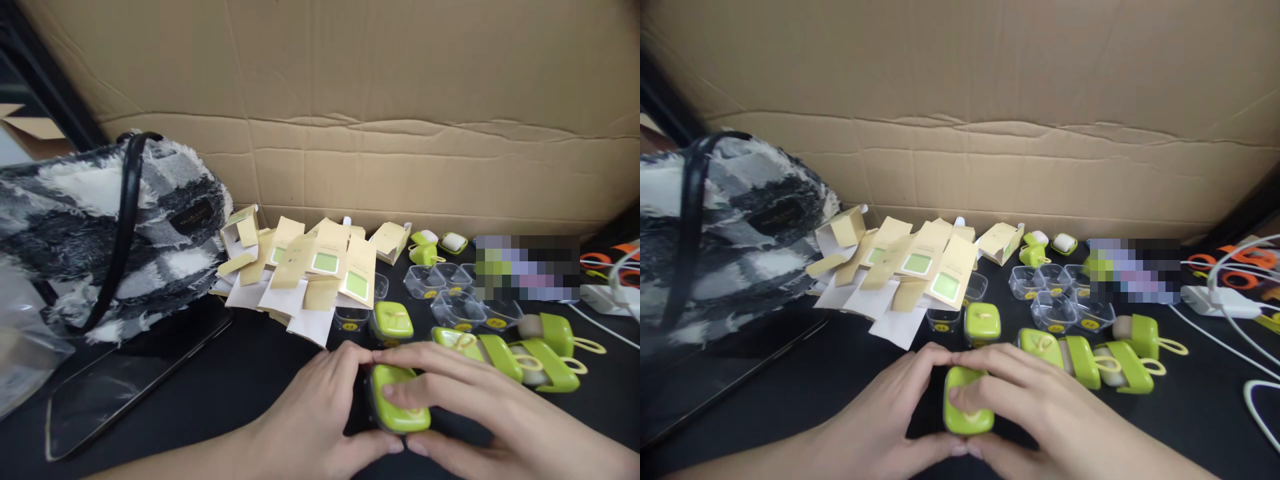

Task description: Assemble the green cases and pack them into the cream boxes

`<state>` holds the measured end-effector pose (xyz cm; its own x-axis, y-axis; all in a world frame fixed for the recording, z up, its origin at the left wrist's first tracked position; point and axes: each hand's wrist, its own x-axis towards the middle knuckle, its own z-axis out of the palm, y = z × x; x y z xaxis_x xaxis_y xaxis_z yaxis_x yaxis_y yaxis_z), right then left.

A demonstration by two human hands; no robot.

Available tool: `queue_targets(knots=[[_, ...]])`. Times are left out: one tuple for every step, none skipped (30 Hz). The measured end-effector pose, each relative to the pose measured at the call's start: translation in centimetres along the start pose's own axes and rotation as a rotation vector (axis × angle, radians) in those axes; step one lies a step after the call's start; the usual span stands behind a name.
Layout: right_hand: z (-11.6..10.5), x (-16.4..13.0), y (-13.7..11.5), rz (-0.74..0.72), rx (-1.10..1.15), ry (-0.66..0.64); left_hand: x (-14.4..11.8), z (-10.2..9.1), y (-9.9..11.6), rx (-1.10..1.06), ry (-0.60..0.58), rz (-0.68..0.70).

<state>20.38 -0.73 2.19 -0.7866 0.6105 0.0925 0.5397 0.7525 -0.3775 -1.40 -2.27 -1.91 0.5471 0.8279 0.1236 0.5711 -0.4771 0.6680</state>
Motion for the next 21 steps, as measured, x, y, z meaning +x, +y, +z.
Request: queue_targets(knots=[[0.0,0.1,-0.2,-0.010,-0.029,0.020,-0.1,0.2,-0.1,0.007,0.024,0.024],[0.0,0.2,-0.4,-0.023,-0.051,0.035,-0.2,0.3,-0.3,0.022,0.066,0.056],[-0.1,0.2,-0.5,-0.033,-0.059,0.041,-0.2,0.5,-0.4,0.046,0.112,0.098],[-0.3,0.2,-0.6,-0.034,-0.046,0.045,-0.2,0.6,-0.6,0.076,0.156,0.146],[-0.6,0.3,-0.5,-0.030,-0.005,0.061,-0.3,0.7,-0.7,0.104,0.187,0.197],[-1.1,0.4,-0.2,-0.016,0.045,0.102,-0.2,0.7,-0.9,0.134,0.201,0.247],[-1.7,0.7,0.2,0.013,0.071,0.164,-0.2,0.7,-1.0,0.176,0.202,0.288],[-2.4,1.2,0.8,0.053,0.063,0.232,-0.1,0.6,-1.0,0.231,0.199,0.322],[-3.2,1.9,1.6,0.094,0.029,0.303,0.1,0.5,-1.1,0.291,0.202,0.354],[-3.9,2.8,2.4,0.132,-0.054,0.346,0.2,0.3,-1.0,0.351,0.214,0.373],[-4.6,3.8,3.3,0.158,-0.121,0.336,0.3,0.2,-1.0,0.411,0.235,0.388],[-5.1,4.9,4.2,0.180,-0.161,0.308,0.4,0.1,-0.9,0.468,0.260,0.399],[-5.4,6.0,5.0,0.206,-0.199,0.268,0.5,0.1,-0.9,0.511,0.296,0.412],[-5.5,7.1,5.6,0.233,-0.229,0.223,0.5,0.1,-0.9,0.542,0.344,0.431],[-5.4,8.0,6.1,0.257,-0.256,0.180,0.5,0.1,-0.9,0.568,0.384,0.450],[-5.1,8.8,6.5,0.277,-0.277,0.140,0.6,0.2,-0.9,0.590,0.412,0.469],[-4.8,9.3,6.7,0.291,-0.294,0.107,0.5,0.2,-0.9,0.607,0.430,0.490],[-4.4,9.7,6.8,0.300,-0.307,0.087,0.5,0.2,-1.0,0.624,0.433,0.502],[-4.2,9.8,6.8,0.305,-0.321,0.080,0.5,0.2,-1.1,0.646,0.435,0.511],[-4.1,9.8,6.8,0.310,-0.337,0.089,0.5,0.2,-1.1,0.678,0.435,0.513],[-4.3,9.5,6.7,0.317,-0.356,0.113,0.4,0.1,-1.2,0.716,0.447,0.515]])
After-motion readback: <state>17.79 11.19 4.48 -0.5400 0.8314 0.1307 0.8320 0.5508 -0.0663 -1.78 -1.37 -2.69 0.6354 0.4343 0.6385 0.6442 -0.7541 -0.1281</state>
